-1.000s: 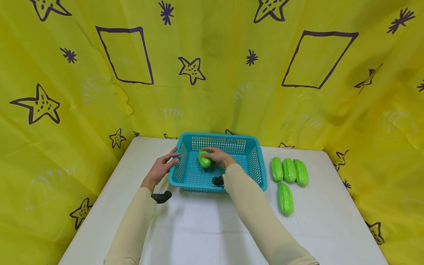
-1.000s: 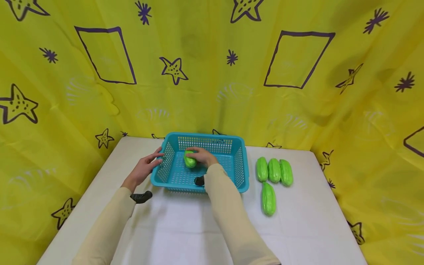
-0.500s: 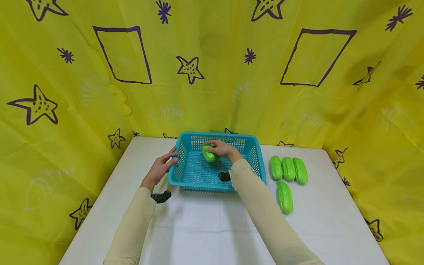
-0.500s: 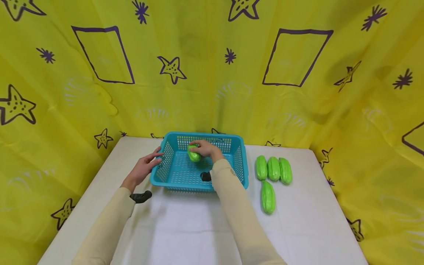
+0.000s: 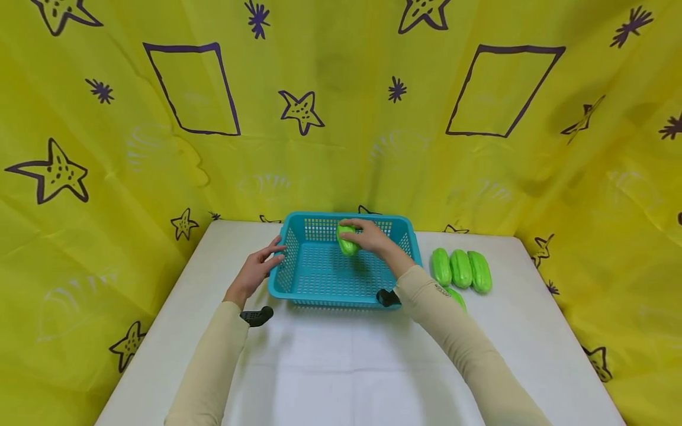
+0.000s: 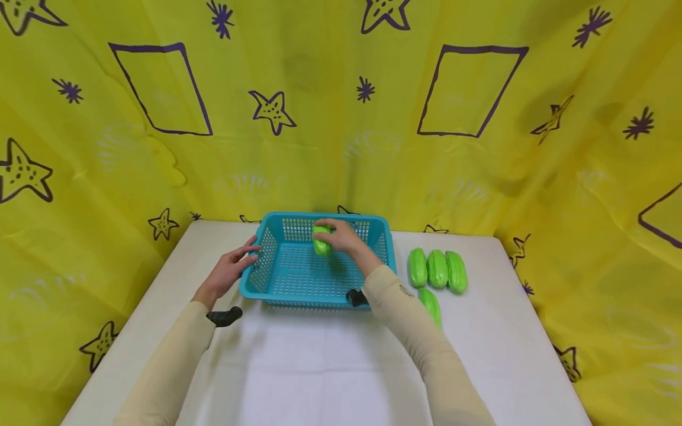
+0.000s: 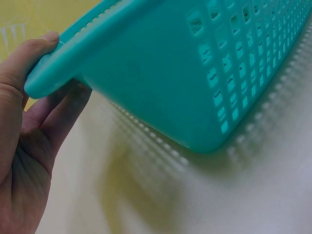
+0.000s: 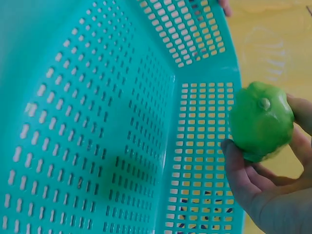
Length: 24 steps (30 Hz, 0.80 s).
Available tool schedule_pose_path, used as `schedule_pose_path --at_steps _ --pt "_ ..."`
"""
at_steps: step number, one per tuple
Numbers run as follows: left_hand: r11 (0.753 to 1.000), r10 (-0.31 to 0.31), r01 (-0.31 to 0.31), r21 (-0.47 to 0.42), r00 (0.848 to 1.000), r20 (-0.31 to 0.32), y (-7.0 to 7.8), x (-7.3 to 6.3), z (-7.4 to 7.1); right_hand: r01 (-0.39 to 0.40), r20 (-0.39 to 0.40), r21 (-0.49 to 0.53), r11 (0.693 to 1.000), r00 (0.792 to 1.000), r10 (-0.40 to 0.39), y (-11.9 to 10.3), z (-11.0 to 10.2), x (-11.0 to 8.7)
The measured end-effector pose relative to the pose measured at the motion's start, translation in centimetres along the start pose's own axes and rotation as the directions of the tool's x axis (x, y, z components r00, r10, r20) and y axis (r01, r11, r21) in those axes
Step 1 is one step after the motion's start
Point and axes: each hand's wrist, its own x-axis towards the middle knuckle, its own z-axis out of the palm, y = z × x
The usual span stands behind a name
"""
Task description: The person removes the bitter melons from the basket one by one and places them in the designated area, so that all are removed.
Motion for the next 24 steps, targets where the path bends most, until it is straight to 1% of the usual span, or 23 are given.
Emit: schedule_pose_path --at_steps 4,9,11,13,17,21,24 --pt "1.000 -0.005 0.005 -0.003 1.000 -0.005 0.0 0.0 0.0 0.007 -0.042 0.079 0.997 0.999 -0.004 0.0 -0.4 -1.3" --pt "1.000 -0.002 0.002 -0.014 1.000 0.000 0.1 -0.1 0.1 0.026 -0.099 0.131 0.991 0.995 -0.013 0.3 -0.8 -3.7" --pt "1.000 0.006 -0.006 -0.019 1.000 0.002 -0.2 0.1 0.1 0.044 -0.121 0.099 0.994 0.992 -0.031 0.5 -1.2 -4.9" --pt "1.000 0.014 -0.014 -0.022 1.000 0.000 -0.8 0.4 0.1 0.074 -0.133 0.064 0.995 0.989 -0.065 0.7 -1.5 -6.0" --pt "1.000 0.028 -0.028 0.010 0.999 -0.017 -2.2 1.2 -0.1 0.119 -0.172 -0.016 0.993 0.978 -0.120 1.4 -2.4 -8.0" --pt "0.999 0.029 -0.028 0.045 0.999 -0.028 -2.9 1.5 -0.2 0.108 -0.218 -0.043 0.993 0.969 -0.115 2.3 -3.3 -9.9" --pt "0.999 0.026 -0.024 0.045 0.999 -0.031 -3.0 1.5 -0.2 0.092 -0.242 -0.009 0.996 0.966 -0.091 3.0 -3.9 -11.3"
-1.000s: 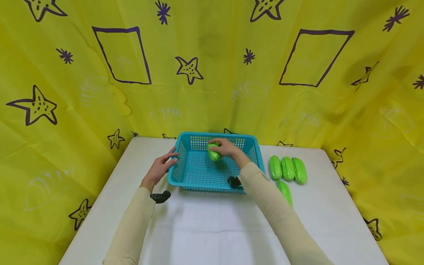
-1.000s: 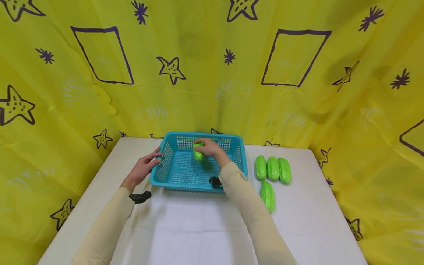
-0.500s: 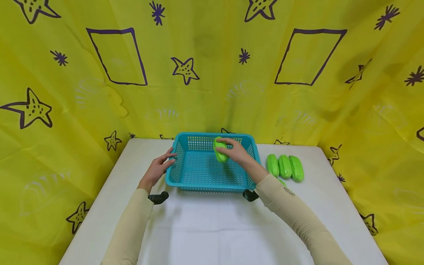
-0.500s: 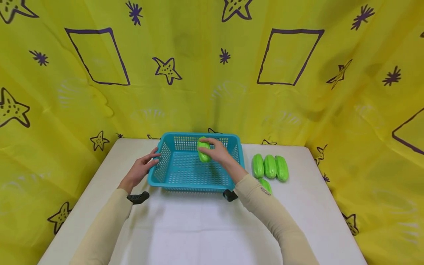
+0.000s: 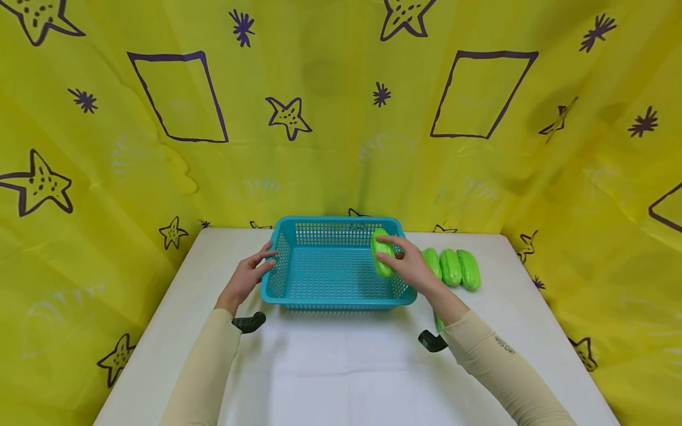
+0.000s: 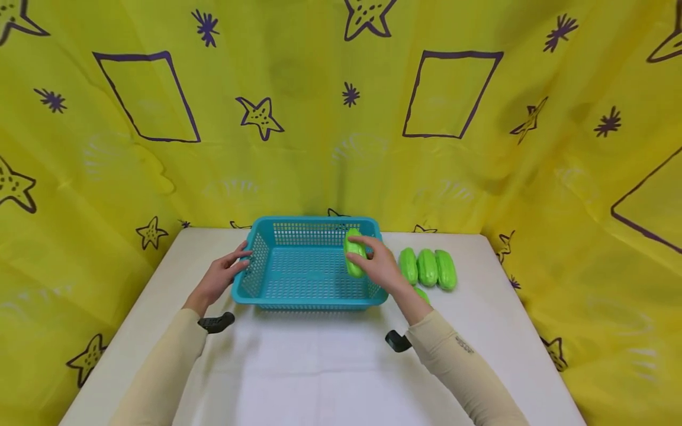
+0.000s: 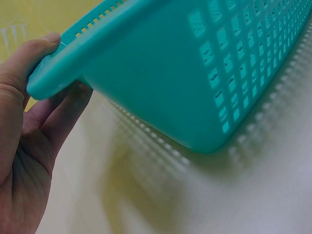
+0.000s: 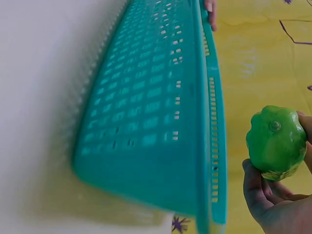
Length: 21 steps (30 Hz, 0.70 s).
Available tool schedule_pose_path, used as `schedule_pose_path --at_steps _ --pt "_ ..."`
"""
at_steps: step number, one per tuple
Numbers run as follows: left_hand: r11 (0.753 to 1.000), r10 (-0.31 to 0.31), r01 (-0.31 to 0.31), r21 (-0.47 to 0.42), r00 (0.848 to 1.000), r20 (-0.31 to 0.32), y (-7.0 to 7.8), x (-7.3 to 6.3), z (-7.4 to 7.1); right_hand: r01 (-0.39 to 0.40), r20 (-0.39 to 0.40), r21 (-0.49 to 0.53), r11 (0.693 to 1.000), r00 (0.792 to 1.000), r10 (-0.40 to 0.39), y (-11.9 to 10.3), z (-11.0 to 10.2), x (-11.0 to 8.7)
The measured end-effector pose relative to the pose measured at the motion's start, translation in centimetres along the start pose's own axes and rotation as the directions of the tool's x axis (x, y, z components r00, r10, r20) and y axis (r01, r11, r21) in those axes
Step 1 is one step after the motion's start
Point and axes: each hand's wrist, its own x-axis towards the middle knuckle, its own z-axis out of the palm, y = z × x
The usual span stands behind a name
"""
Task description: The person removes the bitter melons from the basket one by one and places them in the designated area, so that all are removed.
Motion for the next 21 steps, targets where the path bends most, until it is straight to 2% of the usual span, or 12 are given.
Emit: schedule_pose_path --at_steps 5,11,16,21 --pt "1.000 -0.003 0.003 -0.009 1.000 -0.001 -0.2 0.0 -0.2 -0.045 -0.025 0.106 0.993 0.999 0.048 1.3 -1.1 -1.8" --pt "1.000 0.005 -0.005 0.002 1.000 0.002 -0.2 -0.1 -0.3 -0.046 -0.077 0.159 0.986 0.995 0.058 2.7 -2.5 -4.1" --pt "1.000 -0.001 0.001 0.021 1.000 -0.002 -0.1 -0.2 -0.3 -0.036 -0.109 0.136 0.990 0.993 0.051 3.8 -3.8 -6.0" --pt "1.000 -0.001 0.001 0.021 1.000 0.002 0.0 0.0 0.0 -0.093 -0.168 0.112 0.989 0.980 0.111 4.7 -5.7 -8.1"
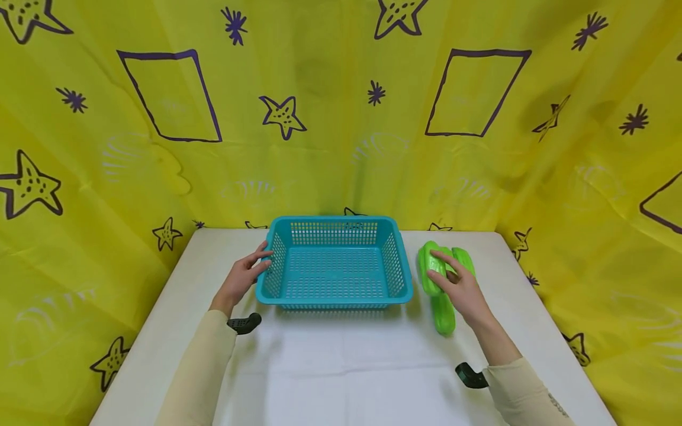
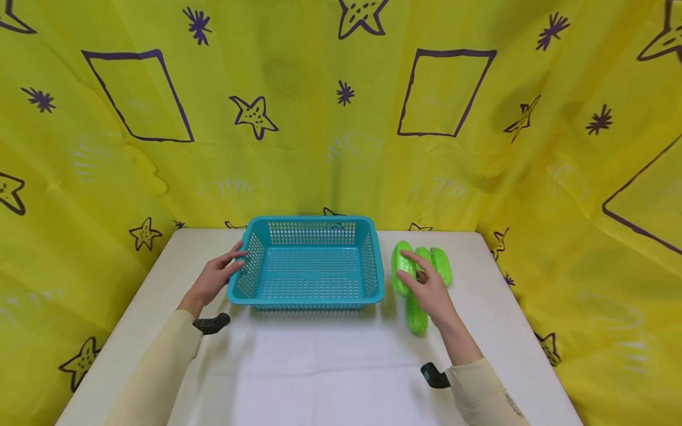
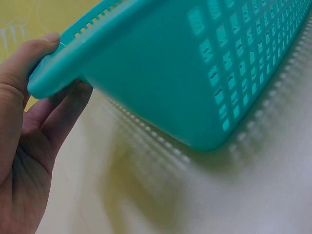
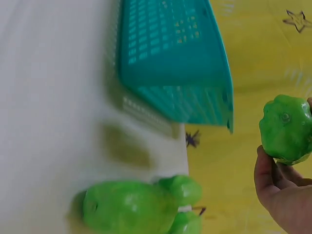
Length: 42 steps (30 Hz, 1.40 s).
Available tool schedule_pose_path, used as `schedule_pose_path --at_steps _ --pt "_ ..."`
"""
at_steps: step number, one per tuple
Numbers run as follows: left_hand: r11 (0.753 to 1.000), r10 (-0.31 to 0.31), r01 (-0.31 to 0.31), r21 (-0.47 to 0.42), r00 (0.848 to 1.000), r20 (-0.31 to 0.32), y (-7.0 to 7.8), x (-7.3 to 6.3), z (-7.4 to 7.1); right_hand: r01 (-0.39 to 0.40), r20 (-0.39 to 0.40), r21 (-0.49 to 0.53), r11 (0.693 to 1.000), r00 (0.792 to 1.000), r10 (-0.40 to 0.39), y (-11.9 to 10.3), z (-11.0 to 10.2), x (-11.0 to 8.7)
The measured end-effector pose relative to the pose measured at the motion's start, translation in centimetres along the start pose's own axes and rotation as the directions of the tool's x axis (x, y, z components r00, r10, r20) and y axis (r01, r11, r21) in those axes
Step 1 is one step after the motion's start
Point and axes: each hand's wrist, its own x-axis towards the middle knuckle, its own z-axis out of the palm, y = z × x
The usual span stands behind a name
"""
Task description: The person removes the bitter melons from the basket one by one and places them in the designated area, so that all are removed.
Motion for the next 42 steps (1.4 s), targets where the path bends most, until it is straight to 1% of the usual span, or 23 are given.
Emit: schedule_pose_path --at_steps 3,7,10,15,18,20,23,27,36,40,42 --pt "1.000 0.005 -0.005 -0.004 1.000 0.010 0.0 0.1 0.2 -0.018 -0.041 -0.004 1.000 0.999 0.018 1.0 -1.5 -1.0" --pt "1.000 0.002 -0.002 0.008 1.000 0.010 0.0 0.0 0.3 -0.036 -0.066 -0.055 0.998 0.997 0.032 2.8 -3.4 -2.3" --pt "1.000 -0.005 0.005 0.016 1.000 0.006 0.1 -0.1 0.1 -0.042 -0.057 -0.107 0.993 0.998 0.036 4.1 -4.5 -3.2" --pt "1.000 -0.007 0.007 0.020 1.000 0.009 0.2 -0.3 -0.2 -0.056 -0.010 -0.205 0.977 0.998 0.055 6.1 -5.7 -4.2" --pt "1.000 -0.007 0.006 0.019 1.000 0.013 0.3 -0.4 -0.2 -0.075 0.006 -0.243 0.967 0.997 0.079 7.1 -6.0 -4.6" --pt "1.000 -0.005 0.004 0.016 1.000 0.015 0.3 -0.4 -0.2 -0.077 0.014 -0.249 0.966 0.996 0.083 7.8 -6.1 -4.8" --pt "1.000 -0.006 0.006 0.010 1.000 0.013 0.2 -0.3 -0.1 -0.059 0.026 -0.247 0.967 0.997 0.068 8.8 -6.1 -5.0" --pt "1.000 -0.006 0.006 0.004 1.000 0.013 0.1 -0.1 0.0 -0.027 0.043 -0.235 0.972 0.998 0.038 9.4 -5.9 -4.9" --pt "1.000 -0.009 0.009 0.009 1.000 0.011 0.0 -0.1 -0.1 -0.015 0.058 -0.247 0.969 0.998 0.030 10.4 -5.6 -3.6" --pt "1.000 -0.013 0.013 0.008 1.000 0.010 0.0 0.0 -0.1 0.007 0.066 -0.249 0.968 0.998 0.010 10.7 -5.6 -3.1" --pt "1.000 -0.010 0.010 0.003 1.000 0.008 -0.1 0.0 -0.1 0.029 0.067 -0.255 0.967 0.998 -0.012 10.8 -5.6 -2.9"
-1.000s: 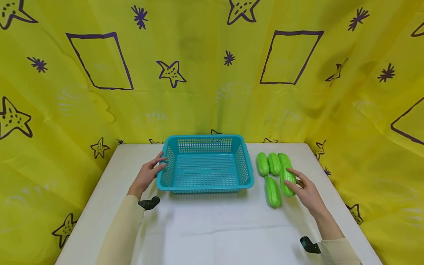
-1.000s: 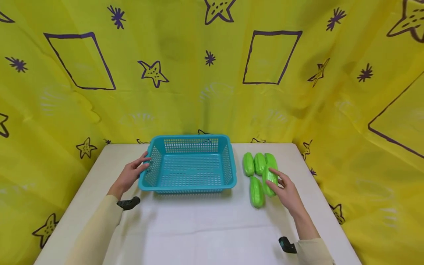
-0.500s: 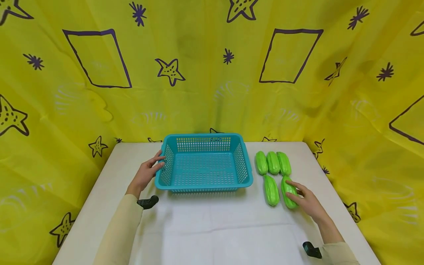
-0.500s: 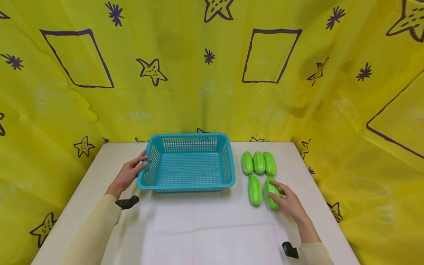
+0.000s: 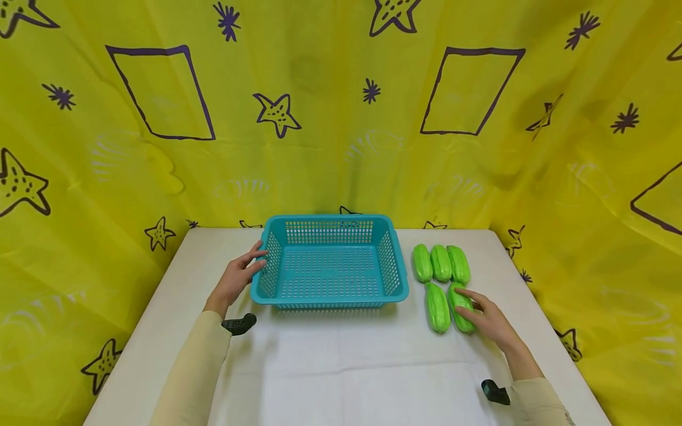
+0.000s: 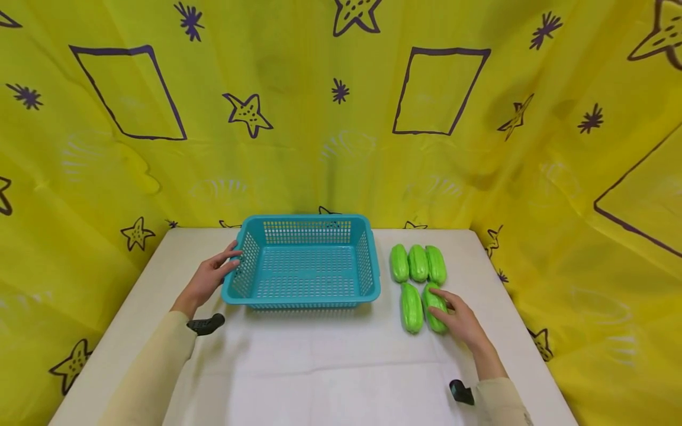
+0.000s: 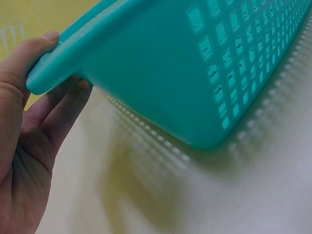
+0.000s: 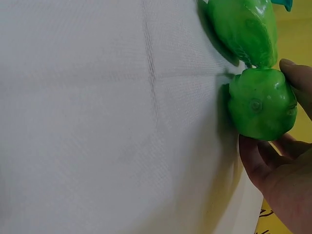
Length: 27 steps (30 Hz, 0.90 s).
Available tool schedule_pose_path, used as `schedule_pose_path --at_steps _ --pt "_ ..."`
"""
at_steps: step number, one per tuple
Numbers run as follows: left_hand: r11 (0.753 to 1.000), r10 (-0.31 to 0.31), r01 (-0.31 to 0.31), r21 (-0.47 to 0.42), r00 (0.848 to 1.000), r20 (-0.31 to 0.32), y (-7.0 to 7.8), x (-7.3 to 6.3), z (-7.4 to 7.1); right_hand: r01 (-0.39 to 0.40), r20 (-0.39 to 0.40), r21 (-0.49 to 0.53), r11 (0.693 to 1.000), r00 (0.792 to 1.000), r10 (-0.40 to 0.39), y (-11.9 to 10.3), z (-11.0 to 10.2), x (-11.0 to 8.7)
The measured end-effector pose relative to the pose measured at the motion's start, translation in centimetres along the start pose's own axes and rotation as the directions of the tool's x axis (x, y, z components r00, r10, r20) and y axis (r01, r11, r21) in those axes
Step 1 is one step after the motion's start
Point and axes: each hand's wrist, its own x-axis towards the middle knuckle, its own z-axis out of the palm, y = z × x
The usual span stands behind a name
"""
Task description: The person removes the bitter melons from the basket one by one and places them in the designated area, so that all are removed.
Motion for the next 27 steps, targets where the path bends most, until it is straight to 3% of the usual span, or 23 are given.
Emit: schedule_pose_path --at_steps 6,27 --pt "1.000 0.006 -0.006 -0.008 1.000 0.001 0.1 0.0 0.0 0.040 -0.007 -0.013 0.999 0.999 -0.040 0.4 0.0 0.3" --pt "1.000 0.011 -0.011 -0.015 1.000 0.013 0.2 -0.2 0.0 -0.040 0.001 0.105 0.994 0.999 0.040 0.3 0.4 1.0"
